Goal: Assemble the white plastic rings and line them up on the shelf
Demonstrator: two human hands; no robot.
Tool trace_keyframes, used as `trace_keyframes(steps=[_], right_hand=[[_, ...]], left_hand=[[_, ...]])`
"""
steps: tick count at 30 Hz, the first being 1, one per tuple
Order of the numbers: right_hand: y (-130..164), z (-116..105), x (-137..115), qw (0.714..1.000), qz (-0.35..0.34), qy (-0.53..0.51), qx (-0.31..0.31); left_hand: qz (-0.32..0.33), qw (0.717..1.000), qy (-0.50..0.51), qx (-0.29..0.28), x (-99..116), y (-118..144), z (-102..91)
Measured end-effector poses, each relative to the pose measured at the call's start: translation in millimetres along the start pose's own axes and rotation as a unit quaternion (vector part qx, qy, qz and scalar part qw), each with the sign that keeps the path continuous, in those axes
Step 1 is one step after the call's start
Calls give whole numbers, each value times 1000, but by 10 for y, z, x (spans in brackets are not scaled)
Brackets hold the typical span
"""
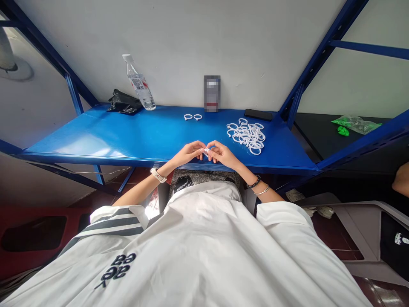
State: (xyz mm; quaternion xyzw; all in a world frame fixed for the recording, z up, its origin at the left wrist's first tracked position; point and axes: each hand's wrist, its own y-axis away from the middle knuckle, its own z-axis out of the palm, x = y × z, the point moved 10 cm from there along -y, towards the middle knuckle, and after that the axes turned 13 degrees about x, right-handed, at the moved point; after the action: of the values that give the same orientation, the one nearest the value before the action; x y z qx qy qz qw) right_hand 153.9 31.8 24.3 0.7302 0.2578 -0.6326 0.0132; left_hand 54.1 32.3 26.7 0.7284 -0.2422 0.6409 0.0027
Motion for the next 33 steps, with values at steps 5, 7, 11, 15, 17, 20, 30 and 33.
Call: trace_keyframes(steps=[5, 7, 11, 15, 17, 20, 30, 33], right_hand=[[-7, -40, -27, 1000, 1, 15, 25], [-6, -66, -39, 999, 1, 21, 38], [-8, -101, -41, 998, -3, 30, 55], [-23, -151, -15, 996, -5, 27, 81], [-30, -177, -6, 995, -5, 24, 95], [-37, -207, 12, 994, -1, 25, 111], [-43, -237, 80, 991, 14, 53, 125], [-44, -231, 90, 991, 13, 57, 120]], left_hand=[[-3, 1000, 4, -8, 16, 19, 20], [-5, 1000, -12, -11, 16, 29, 21], [5, 999, -49, -12, 36, 41, 17], [26, 997, -72, -12, 67, 40, 22], [34, 996, -85, -5, 69, 35, 12], [35, 995, -94, 14, 47, 26, -17], [3, 998, 33, 54, -66, -32, -91], [5, 997, 48, 68, -60, -53, -120]])
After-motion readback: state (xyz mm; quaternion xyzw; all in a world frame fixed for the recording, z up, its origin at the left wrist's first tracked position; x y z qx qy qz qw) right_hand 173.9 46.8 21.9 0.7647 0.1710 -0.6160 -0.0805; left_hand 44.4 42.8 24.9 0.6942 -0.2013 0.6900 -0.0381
